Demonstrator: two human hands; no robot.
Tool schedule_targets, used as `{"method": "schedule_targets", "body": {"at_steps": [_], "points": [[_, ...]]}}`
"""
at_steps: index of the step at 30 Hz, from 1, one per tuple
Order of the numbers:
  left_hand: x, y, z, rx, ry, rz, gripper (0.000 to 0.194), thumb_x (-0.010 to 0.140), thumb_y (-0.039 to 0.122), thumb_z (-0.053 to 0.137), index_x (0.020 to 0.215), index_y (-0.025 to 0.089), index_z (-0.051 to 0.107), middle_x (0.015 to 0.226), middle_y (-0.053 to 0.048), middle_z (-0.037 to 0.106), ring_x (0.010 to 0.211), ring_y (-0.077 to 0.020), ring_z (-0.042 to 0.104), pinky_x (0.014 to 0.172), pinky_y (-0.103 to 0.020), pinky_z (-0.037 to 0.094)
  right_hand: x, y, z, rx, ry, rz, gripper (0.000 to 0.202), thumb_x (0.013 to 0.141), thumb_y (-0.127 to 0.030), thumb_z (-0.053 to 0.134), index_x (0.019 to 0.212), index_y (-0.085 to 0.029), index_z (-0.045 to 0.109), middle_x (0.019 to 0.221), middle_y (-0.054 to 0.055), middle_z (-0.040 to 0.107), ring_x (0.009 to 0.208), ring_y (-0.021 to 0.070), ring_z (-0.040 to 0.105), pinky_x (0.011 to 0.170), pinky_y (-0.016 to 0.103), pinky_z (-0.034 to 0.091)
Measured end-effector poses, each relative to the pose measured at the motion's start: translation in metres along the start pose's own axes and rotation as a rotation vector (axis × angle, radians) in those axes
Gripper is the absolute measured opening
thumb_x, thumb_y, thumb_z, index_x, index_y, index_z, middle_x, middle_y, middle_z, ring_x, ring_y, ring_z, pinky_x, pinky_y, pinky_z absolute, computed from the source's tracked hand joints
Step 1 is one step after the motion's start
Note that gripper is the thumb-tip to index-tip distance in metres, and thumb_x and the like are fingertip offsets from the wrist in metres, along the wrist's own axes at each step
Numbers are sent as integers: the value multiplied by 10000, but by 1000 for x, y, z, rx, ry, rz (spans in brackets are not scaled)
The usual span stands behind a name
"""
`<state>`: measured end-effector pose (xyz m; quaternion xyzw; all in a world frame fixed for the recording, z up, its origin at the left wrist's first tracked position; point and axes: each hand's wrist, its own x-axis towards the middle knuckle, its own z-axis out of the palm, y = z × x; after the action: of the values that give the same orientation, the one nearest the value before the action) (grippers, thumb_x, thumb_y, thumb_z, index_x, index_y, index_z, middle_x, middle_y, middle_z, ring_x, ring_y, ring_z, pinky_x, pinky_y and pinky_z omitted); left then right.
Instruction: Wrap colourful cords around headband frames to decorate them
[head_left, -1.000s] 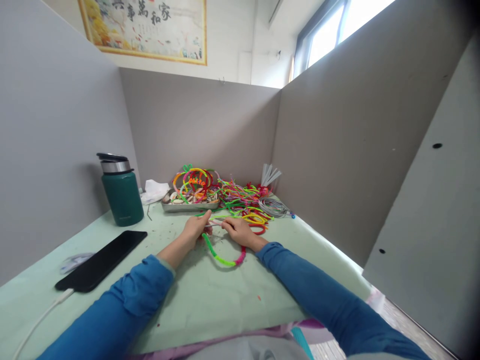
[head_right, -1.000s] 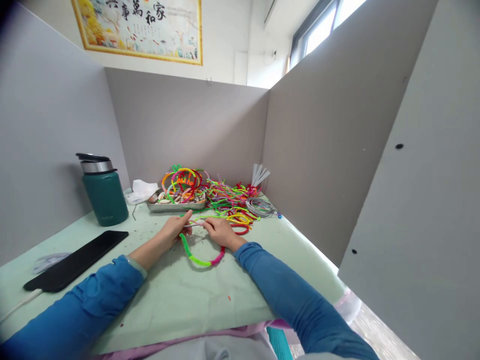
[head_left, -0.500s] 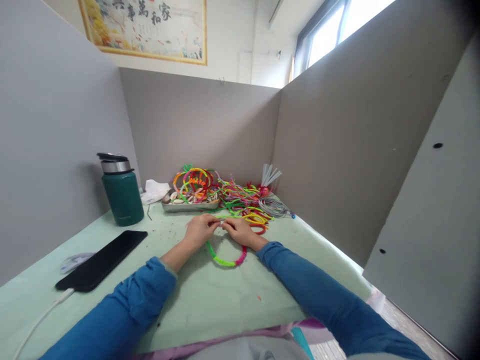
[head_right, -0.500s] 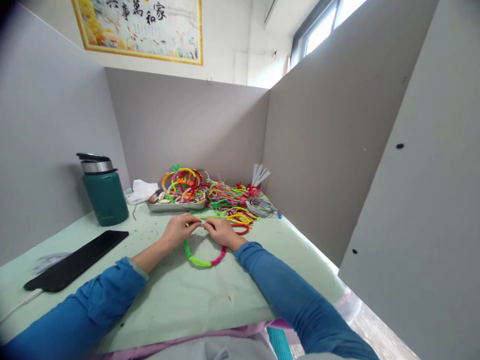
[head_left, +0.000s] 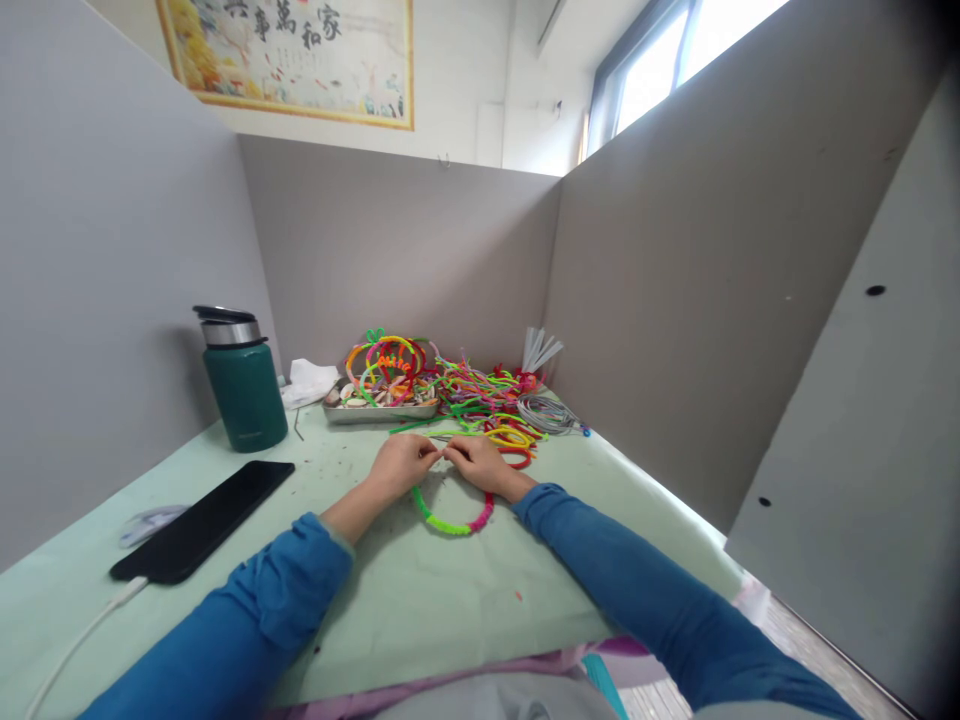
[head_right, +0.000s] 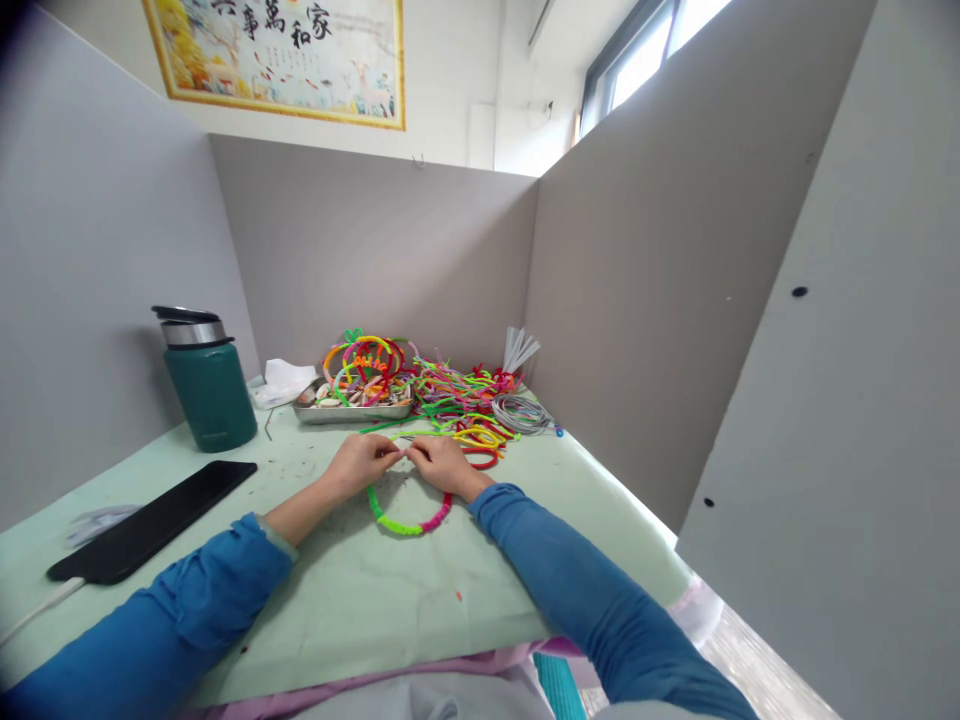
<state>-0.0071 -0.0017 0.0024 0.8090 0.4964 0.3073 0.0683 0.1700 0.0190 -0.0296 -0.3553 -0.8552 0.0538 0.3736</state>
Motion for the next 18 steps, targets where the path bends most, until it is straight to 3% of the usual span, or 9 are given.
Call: {"method": "schedule_targets", "body": {"at_steps": [7, 14, 18], "points": [[4, -5, 5, -264, -139, -227, 362, 705, 471, 520, 607, 143, 636, 450, -19, 564, 476, -130, 510, 494, -222, 344, 0, -3, -2, -11, -1, -24, 251, 889, -306, 426, 804, -168, 617, 730, 23, 626, 644, 113, 518, 588, 219, 341], [3, -7, 9, -722, -294, -420, 351, 637, 461, 609, 573, 118, 566, 467, -24, 539, 392, -100, 461, 408, -223, 331, -1, -4, -3, -13, 8, -50, 233, 885, -293, 430, 792, -167, 603, 724, 20, 619, 642, 111, 515, 593, 216, 343], [1, -9, 10, -789, -332, -508, 382, 620, 494, 624, 547, 130, 534, 411, 8, 471, 352, -90, 418, 367, -213, 286, -1, -3, -1, -11, -3, -56, 234, 886, -287, 424, 788, -168, 600, 717, 19, 612, 640, 111, 511, 592, 215, 343]]}}
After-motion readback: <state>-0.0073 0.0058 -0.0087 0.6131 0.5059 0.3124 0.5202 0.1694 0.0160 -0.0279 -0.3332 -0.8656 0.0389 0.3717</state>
